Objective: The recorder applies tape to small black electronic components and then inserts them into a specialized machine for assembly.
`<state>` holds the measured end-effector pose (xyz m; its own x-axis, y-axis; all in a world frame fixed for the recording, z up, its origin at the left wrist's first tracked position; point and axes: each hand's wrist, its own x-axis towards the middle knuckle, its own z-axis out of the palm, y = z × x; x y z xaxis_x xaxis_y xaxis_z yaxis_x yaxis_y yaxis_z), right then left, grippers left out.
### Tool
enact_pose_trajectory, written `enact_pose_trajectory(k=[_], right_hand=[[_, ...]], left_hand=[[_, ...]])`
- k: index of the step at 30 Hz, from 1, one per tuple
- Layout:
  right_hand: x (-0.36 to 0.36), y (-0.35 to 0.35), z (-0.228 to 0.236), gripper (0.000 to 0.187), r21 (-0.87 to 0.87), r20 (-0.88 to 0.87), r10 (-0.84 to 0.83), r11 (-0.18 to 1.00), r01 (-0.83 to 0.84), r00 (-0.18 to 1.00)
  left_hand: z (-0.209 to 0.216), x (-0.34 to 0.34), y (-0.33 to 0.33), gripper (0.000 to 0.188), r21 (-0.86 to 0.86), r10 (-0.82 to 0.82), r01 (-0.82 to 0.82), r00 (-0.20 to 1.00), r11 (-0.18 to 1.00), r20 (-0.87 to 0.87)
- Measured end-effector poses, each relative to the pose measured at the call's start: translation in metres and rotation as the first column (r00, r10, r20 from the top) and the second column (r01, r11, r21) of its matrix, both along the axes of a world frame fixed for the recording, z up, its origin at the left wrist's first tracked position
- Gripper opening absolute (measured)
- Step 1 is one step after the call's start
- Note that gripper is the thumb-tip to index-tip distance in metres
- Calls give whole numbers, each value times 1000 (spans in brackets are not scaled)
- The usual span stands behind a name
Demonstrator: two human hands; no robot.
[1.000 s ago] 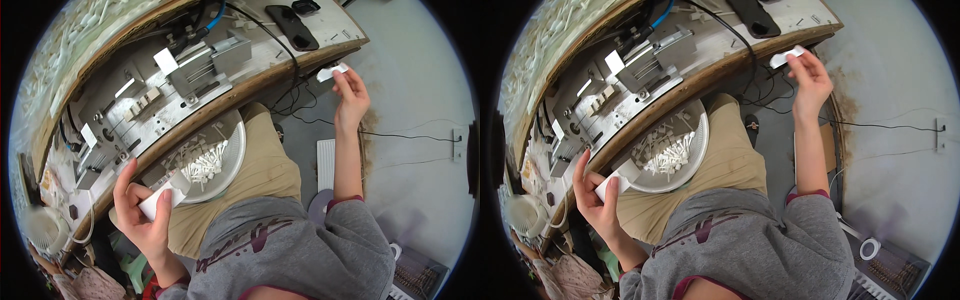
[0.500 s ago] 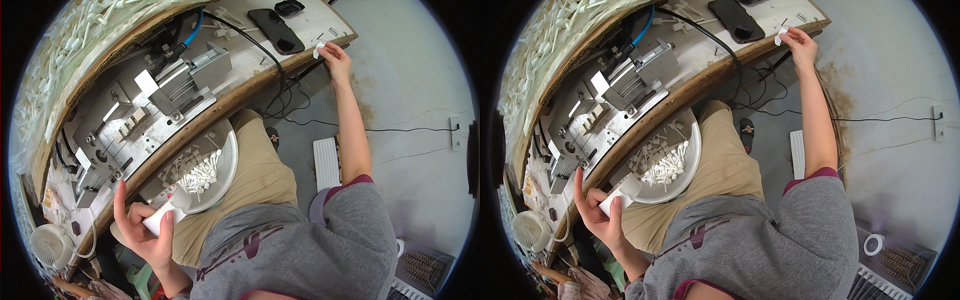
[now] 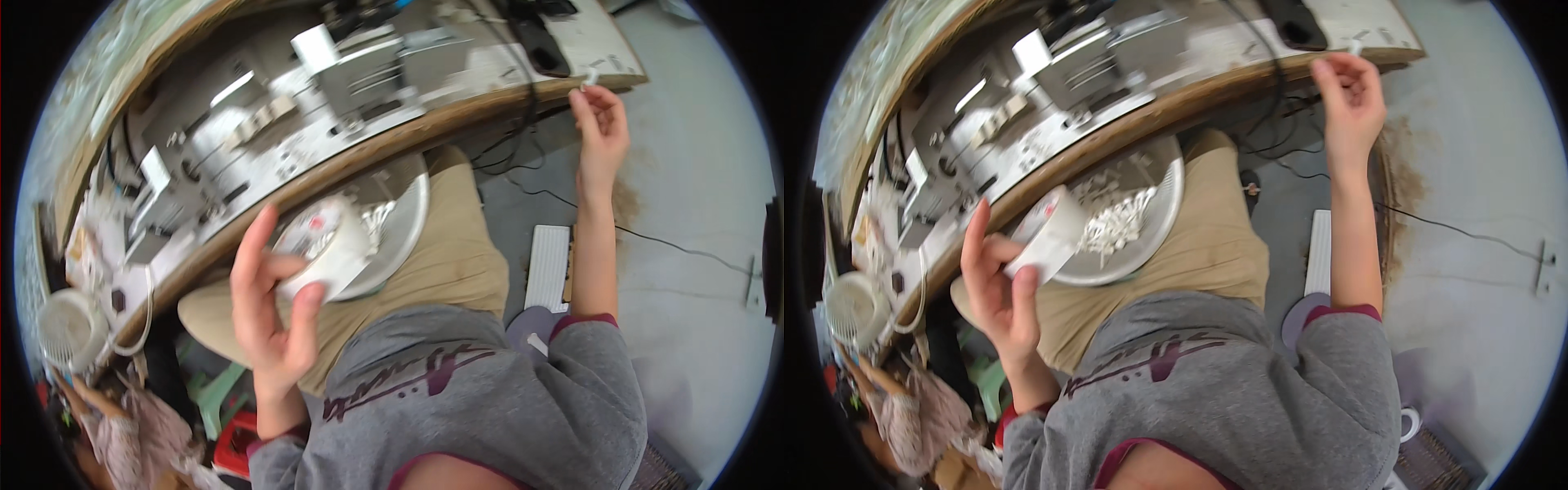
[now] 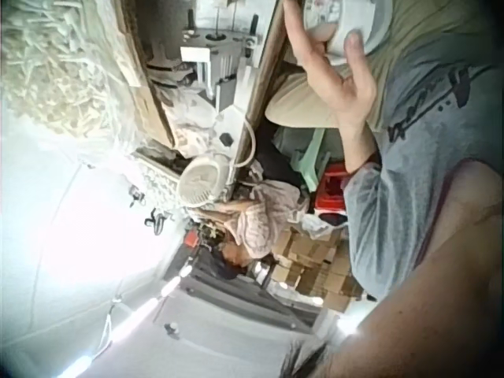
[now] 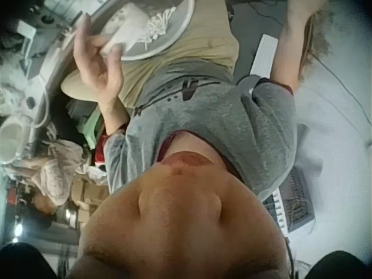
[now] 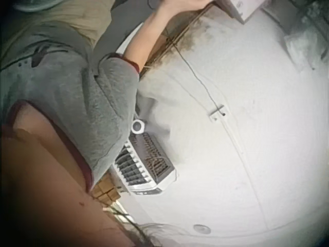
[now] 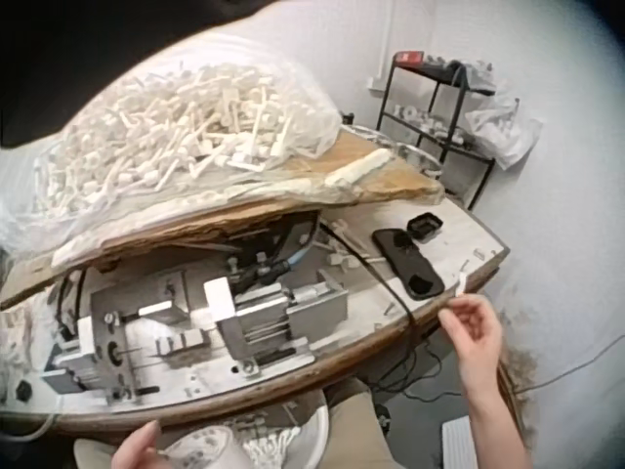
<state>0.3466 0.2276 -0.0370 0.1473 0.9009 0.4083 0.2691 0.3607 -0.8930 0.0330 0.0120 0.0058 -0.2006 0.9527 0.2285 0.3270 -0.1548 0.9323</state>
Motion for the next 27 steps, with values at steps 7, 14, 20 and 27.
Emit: enact_pose_trajectory(k=[7,14,20,27], right_hand=[[-125,-120,31,30,45,164,605,784,-619,779],[-140,-129,30,19,-162,-171,660,714,-682,732],[-141,-131,32,14,-75,-113,683,719,-691,722],[-143,-139,30,16,-172,-575,573,613,-771,585]], left_hand=[[-9,0,2,61,102,23,-24,1000,995,8],[-15,2,-3,50,88,93,-90,995,992,-38],[-9,1,4,33,47,60,-57,997,997,-56],[-4,-7,4,34,-123,-115,121,992,985,56]])
